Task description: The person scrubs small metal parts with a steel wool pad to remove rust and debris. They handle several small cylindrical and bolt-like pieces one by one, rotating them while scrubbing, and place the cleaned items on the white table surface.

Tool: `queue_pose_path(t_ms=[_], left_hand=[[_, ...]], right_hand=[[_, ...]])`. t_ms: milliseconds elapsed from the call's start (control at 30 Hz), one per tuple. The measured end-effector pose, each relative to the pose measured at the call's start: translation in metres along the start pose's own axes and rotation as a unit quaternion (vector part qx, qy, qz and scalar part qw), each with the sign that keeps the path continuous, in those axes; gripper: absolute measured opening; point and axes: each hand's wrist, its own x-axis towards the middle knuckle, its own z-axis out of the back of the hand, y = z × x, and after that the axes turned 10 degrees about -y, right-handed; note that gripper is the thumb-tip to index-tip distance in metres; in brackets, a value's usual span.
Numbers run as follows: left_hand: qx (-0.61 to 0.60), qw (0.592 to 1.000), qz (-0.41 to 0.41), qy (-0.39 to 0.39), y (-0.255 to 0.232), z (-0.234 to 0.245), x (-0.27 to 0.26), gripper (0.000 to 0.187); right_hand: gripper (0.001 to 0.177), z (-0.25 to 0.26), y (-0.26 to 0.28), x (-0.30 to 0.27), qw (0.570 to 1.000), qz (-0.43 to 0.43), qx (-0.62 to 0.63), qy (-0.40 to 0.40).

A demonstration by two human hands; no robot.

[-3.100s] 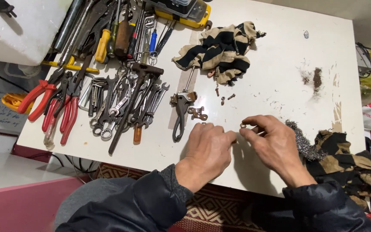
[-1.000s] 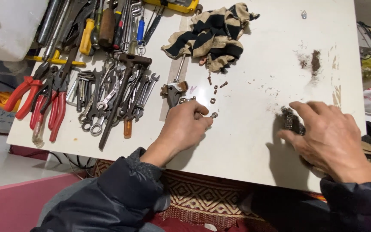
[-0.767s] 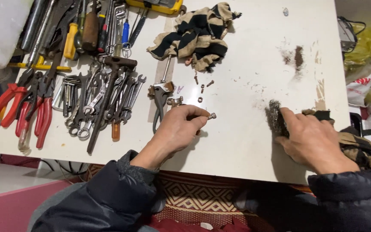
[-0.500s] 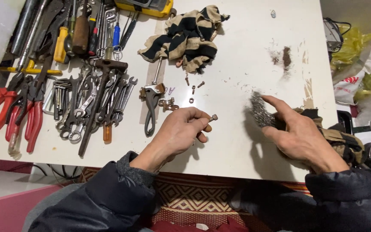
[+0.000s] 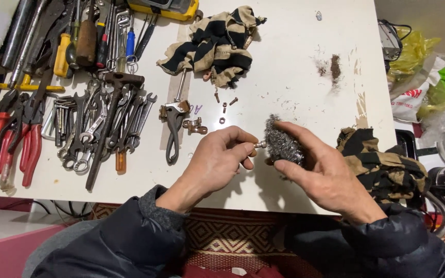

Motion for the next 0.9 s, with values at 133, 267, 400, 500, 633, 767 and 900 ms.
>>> queue_pose_path(t_ms=[133, 267, 400, 500, 633, 767, 900], left_hand=[[-0.004, 1.0, -0.019, 0.005, -0.003, 0.001, -0.004, 0.018], [-0.014, 1.0, -0.024, 0.008, -0.001, 0.001, -0.004, 0.018], [-0.055, 0.998, -0.003, 0.019, 0.002, -0.002, -0.002, 0.016], [-0.061, 0.998, -0.006, 0.015, 0.002, -0.005, -0.003, 0.015], [-0.024, 0.997, -0.065, 0.019, 0.006, -0.008, -0.012, 0.016], [0.024, 0.966, -0.255, -0.023, 0.028, -0.019, -0.007, 0.017], [0.056, 0.899, -0.423, -0.093, 0.043, -0.028, 0.0, 0.019]], right_hand=[[0.07, 0.0, 0.007, -0.003, 0.99, -0.009, 0.129, -0.049], [0.071, 0.001, 0.007, -0.005, 0.97, -0.055, 0.234, -0.04], [0.07, -0.004, 0.009, -0.003, 0.993, -0.098, 0.062, -0.005], [0.058, -0.005, -0.008, -0.003, 0.996, 0.072, 0.014, -0.042], [0.057, -0.007, -0.007, -0.005, 0.989, 0.139, -0.016, -0.037], [0.044, -0.01, -0.016, -0.006, 0.997, 0.024, 0.051, -0.054], [0.037, -0.011, -0.025, -0.004, 0.975, -0.016, 0.218, -0.052]])
